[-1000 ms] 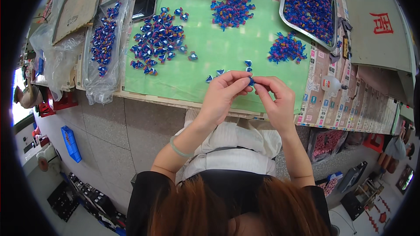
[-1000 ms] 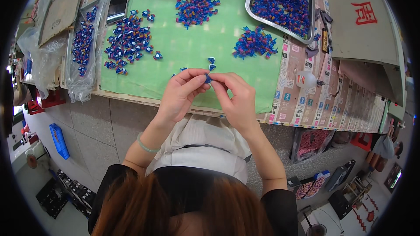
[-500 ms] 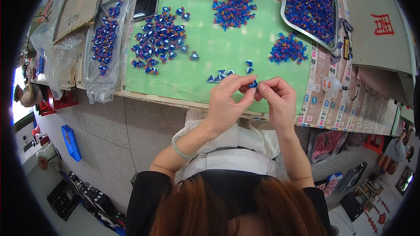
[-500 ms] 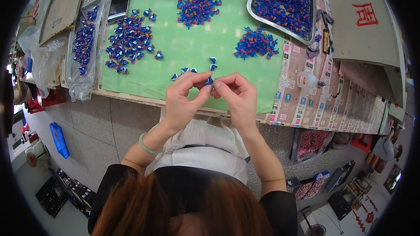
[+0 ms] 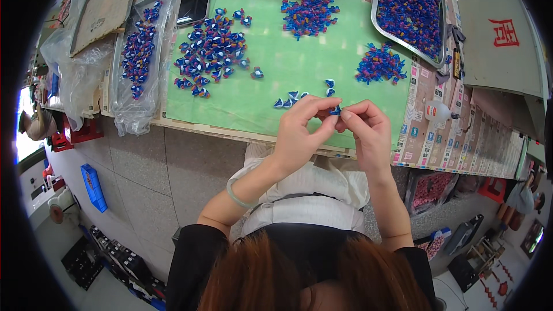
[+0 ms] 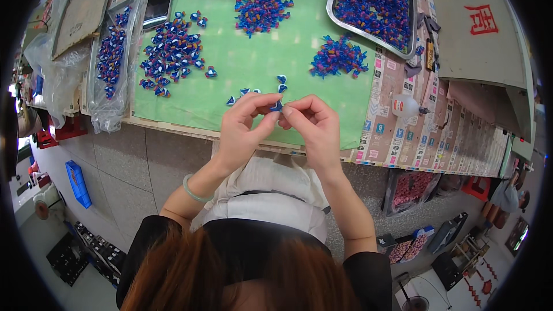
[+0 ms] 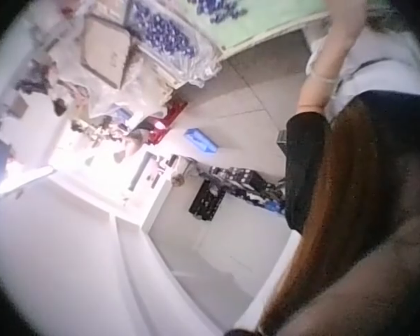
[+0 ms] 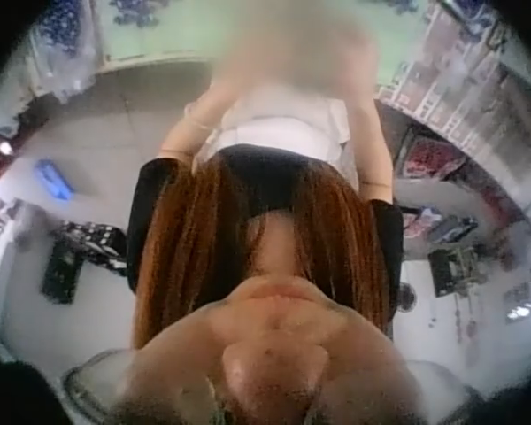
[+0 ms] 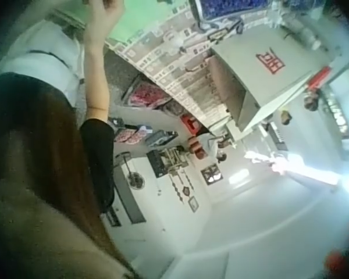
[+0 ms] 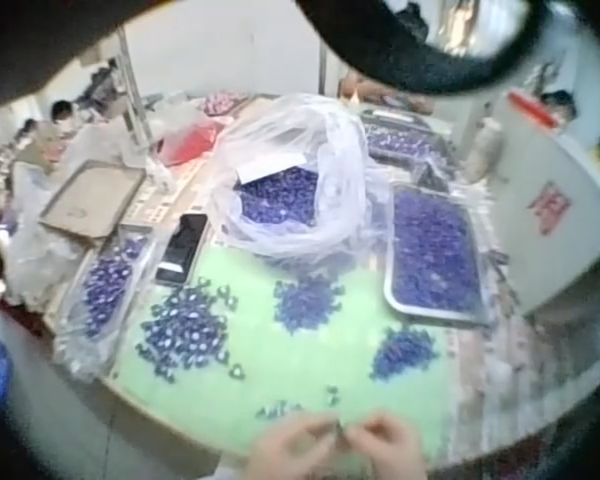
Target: Assembling small plastic toy components by applying glue from a squeeze bottle.
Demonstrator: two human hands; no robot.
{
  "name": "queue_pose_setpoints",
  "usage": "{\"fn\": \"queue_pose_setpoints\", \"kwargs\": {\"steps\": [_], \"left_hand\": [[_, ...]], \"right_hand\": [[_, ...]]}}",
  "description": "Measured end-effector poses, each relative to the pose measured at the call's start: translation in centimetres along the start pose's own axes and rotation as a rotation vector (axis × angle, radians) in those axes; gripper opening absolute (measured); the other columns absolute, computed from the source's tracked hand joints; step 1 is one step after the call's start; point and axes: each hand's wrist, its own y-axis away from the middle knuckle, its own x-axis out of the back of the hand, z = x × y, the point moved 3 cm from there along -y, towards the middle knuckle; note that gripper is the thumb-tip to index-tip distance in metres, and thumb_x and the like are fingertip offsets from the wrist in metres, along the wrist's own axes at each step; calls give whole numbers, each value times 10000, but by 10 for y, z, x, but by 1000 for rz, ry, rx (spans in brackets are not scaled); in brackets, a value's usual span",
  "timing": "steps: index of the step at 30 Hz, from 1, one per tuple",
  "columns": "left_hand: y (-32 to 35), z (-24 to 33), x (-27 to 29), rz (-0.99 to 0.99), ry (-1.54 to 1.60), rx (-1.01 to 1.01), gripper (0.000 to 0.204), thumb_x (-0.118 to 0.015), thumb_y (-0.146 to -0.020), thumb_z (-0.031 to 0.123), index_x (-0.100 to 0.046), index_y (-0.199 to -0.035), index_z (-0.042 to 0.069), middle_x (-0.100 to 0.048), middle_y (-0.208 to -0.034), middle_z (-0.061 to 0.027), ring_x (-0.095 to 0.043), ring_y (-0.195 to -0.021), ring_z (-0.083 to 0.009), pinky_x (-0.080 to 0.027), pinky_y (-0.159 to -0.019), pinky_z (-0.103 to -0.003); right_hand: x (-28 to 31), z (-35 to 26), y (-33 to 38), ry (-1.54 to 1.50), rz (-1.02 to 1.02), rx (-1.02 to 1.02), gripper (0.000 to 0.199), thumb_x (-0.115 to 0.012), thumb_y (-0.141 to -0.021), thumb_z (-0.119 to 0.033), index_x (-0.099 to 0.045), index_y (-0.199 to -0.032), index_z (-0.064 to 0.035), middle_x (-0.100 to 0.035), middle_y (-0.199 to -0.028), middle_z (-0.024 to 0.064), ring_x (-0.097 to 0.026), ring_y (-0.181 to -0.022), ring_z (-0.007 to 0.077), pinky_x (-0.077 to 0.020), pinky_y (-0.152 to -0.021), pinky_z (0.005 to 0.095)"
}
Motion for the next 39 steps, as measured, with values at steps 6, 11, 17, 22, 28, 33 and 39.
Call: {"fn": "queue_pose_setpoints", "kwargs": {"steps": [6,11,17,22,28,33,39], "left_hand": [[-3,1,5,-111,57,-42,221,-561,-744,28,-564,-962,-7,-543,-915,-79,-512,-857,-107,-417,-737,-228],[-4,2,6,-152,403,287,203,-538,-760,8,-561,-960,-18,-556,-900,-66,-516,-829,-110,-418,-732,-232],[-1,-1,2,-192,658,400,192,-513,-762,-24,-557,-948,-40,-561,-838,-58,-516,-786,-110,-420,-707,-236],[-2,7,1,-181,534,310,211,-519,-759,-24,-554,-965,-50,-540,-847,-60,-511,-783,-106,-410,-690,-217],[0,9,0,-168,546,283,216,-515,-762,-28,-563,-972,-46,-527,-844,-61,-502,-768,-107,-405,-685,-210],[-2,14,3,-211,359,193,191,-520,-758,-28,-576,-939,-47,-533,-833,-77,-508,-735,-116,-421,-651,-210],[0,8,5,-232,482,363,168,-526,-762,-13,-574,-918,-50,-546,-818,-86,-528,-713,-126,-435,-646,-214]], "right_hand": [[1,-5,5,-178,-38,-116,59,-489,-793,-46,-502,-823,3,-545,-699,56,-525,-605,112,-420,-569,214],[-9,-13,14,-130,-3,-52,90,-491,-794,-37,-511,-867,12,-546,-728,62,-530,-629,114,-424,-577,212],[-9,-19,20,79,-70,184,103,-499,-779,35,-511,-881,44,-540,-831,83,-544,-712,126,-439,-634,217],[-5,-22,24,467,-37,398,109,-498,-771,61,-508,-879,54,-526,-879,95,-543,-753,133,-447,-673,223],[-12,-29,24,509,46,588,96,-573,-699,52,-562,-790,23,-573,-723,97,-551,-672,173,-432,-597,240],[-9,-32,23,535,0,590,95,-577,-688,58,-552,-770,18,-572,-713,103,-553,-656,189,-433,-575,248],[-7,-32,20,603,-96,626,111,-576,-676,73,-534,-762,16,-560,-714,105,-550,-650,195,-436,-564,258]]}}
